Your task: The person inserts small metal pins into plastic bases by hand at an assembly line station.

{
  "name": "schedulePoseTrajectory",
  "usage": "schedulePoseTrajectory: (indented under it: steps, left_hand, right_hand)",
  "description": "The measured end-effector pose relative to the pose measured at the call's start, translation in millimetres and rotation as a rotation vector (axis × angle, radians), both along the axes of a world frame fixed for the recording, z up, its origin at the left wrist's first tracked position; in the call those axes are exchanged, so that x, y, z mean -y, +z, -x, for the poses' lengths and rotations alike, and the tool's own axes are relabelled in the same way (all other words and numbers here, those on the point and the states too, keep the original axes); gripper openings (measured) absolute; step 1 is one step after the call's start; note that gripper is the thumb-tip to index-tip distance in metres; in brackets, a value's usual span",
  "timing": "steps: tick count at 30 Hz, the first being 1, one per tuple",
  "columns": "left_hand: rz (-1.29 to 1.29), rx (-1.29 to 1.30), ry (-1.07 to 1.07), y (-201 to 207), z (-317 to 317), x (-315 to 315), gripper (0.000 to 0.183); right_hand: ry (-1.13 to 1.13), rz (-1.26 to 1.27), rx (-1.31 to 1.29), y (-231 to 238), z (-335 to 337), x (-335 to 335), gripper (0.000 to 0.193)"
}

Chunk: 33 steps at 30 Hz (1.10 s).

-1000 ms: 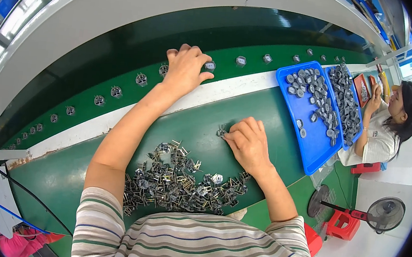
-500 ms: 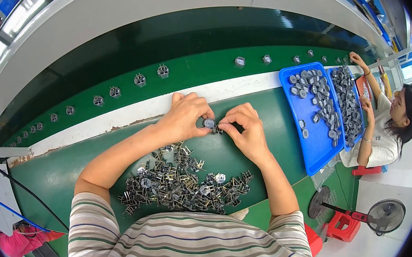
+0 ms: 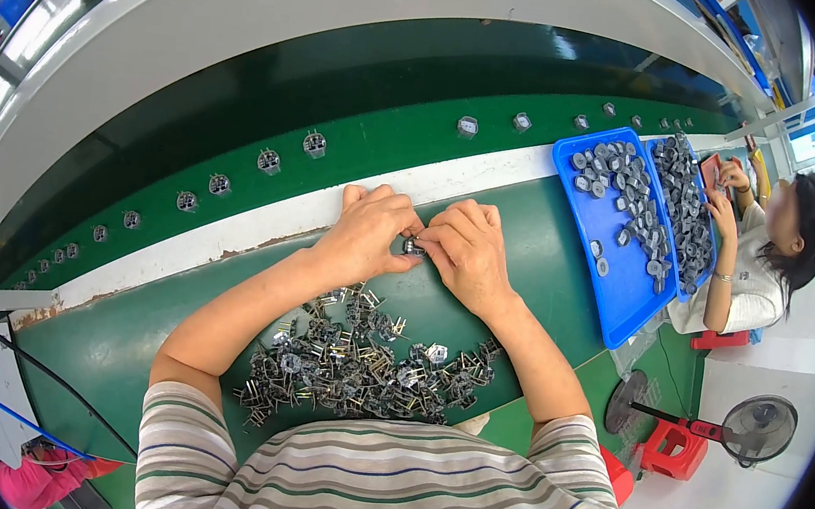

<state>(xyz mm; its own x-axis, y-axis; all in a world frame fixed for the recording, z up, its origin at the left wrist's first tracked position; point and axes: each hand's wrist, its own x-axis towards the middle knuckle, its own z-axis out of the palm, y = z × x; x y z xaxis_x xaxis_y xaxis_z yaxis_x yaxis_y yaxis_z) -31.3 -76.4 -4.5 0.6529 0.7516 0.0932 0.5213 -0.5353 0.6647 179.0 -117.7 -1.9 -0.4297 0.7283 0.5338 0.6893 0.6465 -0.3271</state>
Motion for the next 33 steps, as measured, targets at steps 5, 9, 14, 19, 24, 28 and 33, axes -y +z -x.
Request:
schedulePoseTrajectory:
  steps: [5, 9, 14, 19, 24, 28, 33]
  left_hand:
    - [-0.119, 0.023, -0.022, -1, 5, -3, 0.03]
    - [-0.289, -0.057, 0.198, 14, 29, -36, 0.022]
    - [-0.316, -0.246, 0.428, 15, 46, -83, 0.02]
    - [-0.358, -0.329, 0.439, -4, 42, -92, 0.033]
    - [-0.536, -0.144, 0.313, 13, 31, -65, 0.051]
    - [-0.364, 0.197, -0.079, 17, -48, -52, 0.052]
    - [-0.341, 0.347, -0.269, 24, -172, -63, 0.065]
  right_hand:
    - [-0.017, 0.178, -0.091, 3, -10, 5, 0.025]
    - [-0.356, -0.046, -0.092, 19, -76, -21, 0.037]
    - [-0.922, -0.141, 0.208, -3, -257, -83, 0.05]
    - [-0.71, 0.375, 0.024, -17, -370, -106, 0.048]
    - [-0.788, 0.271, 0.199, -8, -250, -80, 0.04]
    - [-0.62, 0.271, 0.136, 3, -236, -53, 0.041]
    - [-0.653, 0.096, -0.09, 13, -253, -43, 0.051]
